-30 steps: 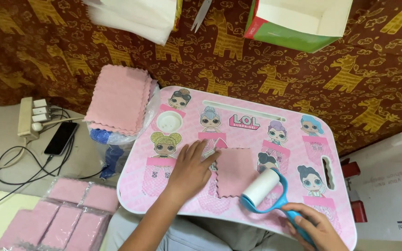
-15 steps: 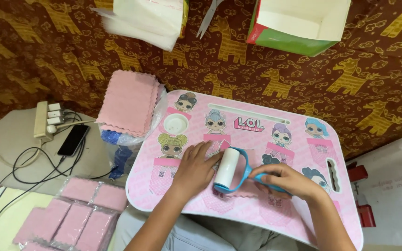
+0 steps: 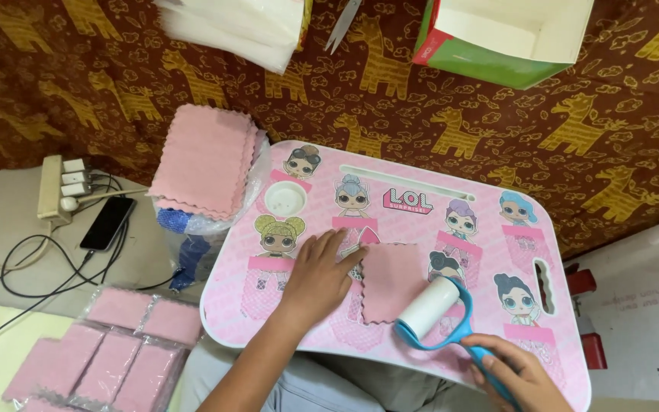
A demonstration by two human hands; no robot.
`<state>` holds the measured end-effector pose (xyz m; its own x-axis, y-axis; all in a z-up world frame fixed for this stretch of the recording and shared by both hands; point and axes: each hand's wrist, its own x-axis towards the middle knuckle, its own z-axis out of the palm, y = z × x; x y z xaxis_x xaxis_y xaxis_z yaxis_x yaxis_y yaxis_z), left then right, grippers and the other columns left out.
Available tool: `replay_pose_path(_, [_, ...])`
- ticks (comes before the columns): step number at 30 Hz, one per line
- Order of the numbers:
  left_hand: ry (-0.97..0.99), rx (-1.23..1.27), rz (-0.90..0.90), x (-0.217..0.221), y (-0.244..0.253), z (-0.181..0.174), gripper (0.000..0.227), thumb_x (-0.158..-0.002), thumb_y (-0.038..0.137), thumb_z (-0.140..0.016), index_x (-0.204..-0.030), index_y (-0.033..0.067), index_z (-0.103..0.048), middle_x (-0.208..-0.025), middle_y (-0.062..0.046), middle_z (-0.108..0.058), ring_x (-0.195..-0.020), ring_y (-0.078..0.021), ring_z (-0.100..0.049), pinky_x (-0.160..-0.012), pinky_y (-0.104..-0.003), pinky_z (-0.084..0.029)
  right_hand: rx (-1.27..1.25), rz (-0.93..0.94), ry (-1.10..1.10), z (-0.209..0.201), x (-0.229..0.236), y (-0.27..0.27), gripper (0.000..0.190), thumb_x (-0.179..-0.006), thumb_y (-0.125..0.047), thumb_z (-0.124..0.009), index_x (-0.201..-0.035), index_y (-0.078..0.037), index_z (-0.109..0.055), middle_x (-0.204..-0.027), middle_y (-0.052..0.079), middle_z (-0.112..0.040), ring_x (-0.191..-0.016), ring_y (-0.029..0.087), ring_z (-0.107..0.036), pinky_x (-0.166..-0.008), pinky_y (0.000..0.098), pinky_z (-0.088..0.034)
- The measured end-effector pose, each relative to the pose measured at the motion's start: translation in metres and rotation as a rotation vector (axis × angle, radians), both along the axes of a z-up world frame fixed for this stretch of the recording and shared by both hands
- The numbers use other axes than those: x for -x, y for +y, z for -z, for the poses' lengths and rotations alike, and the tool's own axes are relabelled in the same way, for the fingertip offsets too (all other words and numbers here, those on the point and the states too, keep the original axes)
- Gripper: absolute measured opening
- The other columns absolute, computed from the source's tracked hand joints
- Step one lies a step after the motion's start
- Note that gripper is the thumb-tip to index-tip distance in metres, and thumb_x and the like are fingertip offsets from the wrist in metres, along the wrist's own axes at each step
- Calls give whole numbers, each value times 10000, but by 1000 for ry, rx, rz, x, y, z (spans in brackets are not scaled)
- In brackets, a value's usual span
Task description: The person uses a lint roller to remove debris from several small pieces of fabric on a small table.
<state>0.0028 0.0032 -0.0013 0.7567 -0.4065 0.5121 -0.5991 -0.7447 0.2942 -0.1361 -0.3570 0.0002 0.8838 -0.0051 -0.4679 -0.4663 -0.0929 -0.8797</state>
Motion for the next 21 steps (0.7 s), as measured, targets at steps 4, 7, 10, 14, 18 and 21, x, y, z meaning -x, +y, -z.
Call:
replay_pose_path(4, [-25, 14, -2, 0, 0, -2, 534, -784, 144, -653, -1317, 166, -676, -1430, -189, -535, -1320, -363, -497, -1131, -518, -341, -72, 96, -84, -32, -6, 64, 416, -943, -104, -608, -1324, 19, -720, -727, 231, -661, -342, 153, -339, -308, 283, -187])
replay_pose_path(7, [-13, 38, -6, 1, 0, 2, 573, -821, 156, -635, -1389, 90, -599, -1435, -189, -548, -1350, -363, -485, -1153, -520, -327, 22, 38, -142, -52, -41, 95, 392, -941, -105, -595, -1294, -17, -742, -730, 166, -669, -377, 150, -379, -330, 277, -241])
replay_pose_path(10, [-7, 186, 44, -2, 3, -3, 555, -866, 53, -583, -1415, 11, -516, -1384, -225, -553, -1259, -390, -535, -1098, -486, -392, 15, -91, -214, -71, -76, 115, 382, -967, -134, -579, -1304, -28, -724, -696, 86, -563, -420, 137, -406, -358, 279, -287])
replay_pose_path(14, [33, 335, 70, -1, 6, -8, 524, -883, 41, -558, -1405, 12, -515, -1372, -195, -591, -1278, -357, -551, -1089, -456, -417, 3, -143, -247, -83, -97, 129, 370, -976, -120, -535, -1289, -41, -715, -558, 37, -492, -428, 119, -403, -381, 269, -294])
replay_pose_path(18, [130, 249, 22, -1, 5, -4, 527, -873, 101, -572, -1399, 132, -592, -1435, -178, -534, -1315, -359, -503, -1101, -463, -388, 10, -153, -288, -74, -85, 123, 365, -980, -103, -525, -1283, -30, -715, -513, 30, -489, -376, 112, -372, -349, 275, -284])
replay_pose_path(21, [81, 127, 35, 0, 4, -5, 536, -839, 130, -604, -1371, 187, -653, -1452, -189, -512, -1322, -373, -481, -1112, -482, -359, 28, -67, -219, -63, -51, 109, 380, -965, -100, -552, -1298, -39, -725, -577, 101, -595, -355, 128, -385, -325, 277, -265])
